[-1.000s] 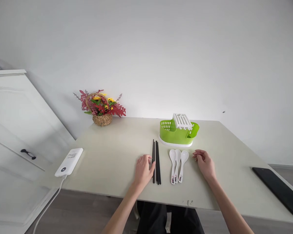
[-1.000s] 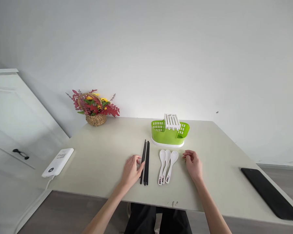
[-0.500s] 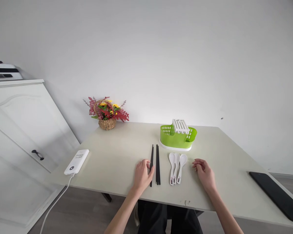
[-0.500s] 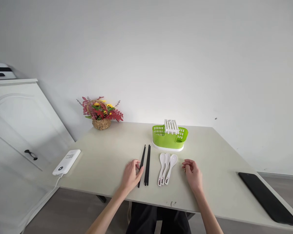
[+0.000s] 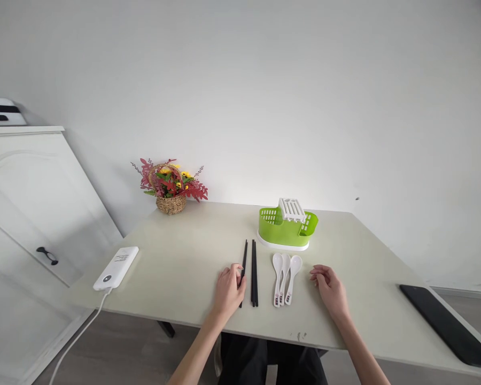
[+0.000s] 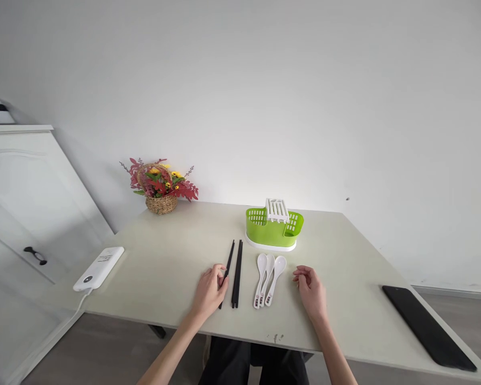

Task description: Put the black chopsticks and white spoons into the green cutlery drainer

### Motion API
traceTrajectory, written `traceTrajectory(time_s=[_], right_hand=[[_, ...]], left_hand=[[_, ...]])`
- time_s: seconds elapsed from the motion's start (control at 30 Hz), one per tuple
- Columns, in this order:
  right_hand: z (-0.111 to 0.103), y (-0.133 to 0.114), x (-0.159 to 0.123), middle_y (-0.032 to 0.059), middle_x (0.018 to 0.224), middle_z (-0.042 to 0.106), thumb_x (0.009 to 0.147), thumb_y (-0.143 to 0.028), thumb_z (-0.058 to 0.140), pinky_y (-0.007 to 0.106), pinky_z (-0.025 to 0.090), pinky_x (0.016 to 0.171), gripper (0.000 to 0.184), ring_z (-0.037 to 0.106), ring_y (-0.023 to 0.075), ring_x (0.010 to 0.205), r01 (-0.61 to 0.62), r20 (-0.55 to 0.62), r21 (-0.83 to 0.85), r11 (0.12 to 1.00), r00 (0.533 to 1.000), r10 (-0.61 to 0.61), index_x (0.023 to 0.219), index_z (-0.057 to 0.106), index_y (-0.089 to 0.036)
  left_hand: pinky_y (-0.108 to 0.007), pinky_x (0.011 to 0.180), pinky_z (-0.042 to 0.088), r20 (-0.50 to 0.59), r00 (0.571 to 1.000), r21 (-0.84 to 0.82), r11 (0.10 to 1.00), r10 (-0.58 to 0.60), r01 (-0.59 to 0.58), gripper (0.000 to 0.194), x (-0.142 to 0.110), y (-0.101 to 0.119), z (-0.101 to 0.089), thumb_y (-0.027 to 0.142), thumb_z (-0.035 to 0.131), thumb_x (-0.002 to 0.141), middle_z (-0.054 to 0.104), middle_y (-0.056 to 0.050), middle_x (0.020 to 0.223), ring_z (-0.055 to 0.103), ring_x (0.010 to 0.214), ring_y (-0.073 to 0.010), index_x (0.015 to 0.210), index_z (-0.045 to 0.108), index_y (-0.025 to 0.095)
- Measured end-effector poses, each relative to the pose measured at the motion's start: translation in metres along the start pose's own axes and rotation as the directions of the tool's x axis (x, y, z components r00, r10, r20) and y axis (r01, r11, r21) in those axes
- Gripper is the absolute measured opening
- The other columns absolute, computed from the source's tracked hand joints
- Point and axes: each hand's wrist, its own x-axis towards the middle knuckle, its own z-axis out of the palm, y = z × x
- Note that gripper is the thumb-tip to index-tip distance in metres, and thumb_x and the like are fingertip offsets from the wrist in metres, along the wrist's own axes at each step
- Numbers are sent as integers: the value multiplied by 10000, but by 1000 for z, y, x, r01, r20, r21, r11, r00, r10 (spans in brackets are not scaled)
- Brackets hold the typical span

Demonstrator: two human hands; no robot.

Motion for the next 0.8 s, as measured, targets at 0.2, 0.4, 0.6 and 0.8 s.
traceTrajectory(time_s=[0.2,0.4,0.6,0.8], right_hand=[[-1,-2,-1,54,987,761,839,-372,557,348,531,751,276,700,209,809,-3,15,-12,1000,1000,4,1061,635,-226],[-2,-4,-2,54,1001,754,848,-385,548,341,526,758,285,685,196,791,-5,26,-9,1000,1000,5,1071,628,-226],[-2,-6,-3,58,986,750,841,-394,563,347,525,755,292,681,198,783,5,33,-3,1000,999,-5,1069,632,-223],[-2,-8,-3,55,962,757,838,-380,560,350,527,740,277,691,201,766,22,32,-5,1000,999,-21,1053,641,-226]], left_hand=[[-376,796,479,-10,1000,-22,1000,-15,15,103,0,3,-2,262,517,975,587,22,671,634,748,-232,1072,537,232],[-391,804,479,26,999,29,999,-30,29,170,-2,10,-5,261,557,936,605,19,689,658,795,-251,1098,519,224],[-385,800,496,66,998,122,993,0,-8,196,-7,13,-10,186,503,926,633,-12,765,671,822,-254,1117,499,228],[-325,602,468,217,975,211,974,39,-86,293,-1,6,-30,382,503,984,607,-8,659,645,601,-244,1201,500,185]])
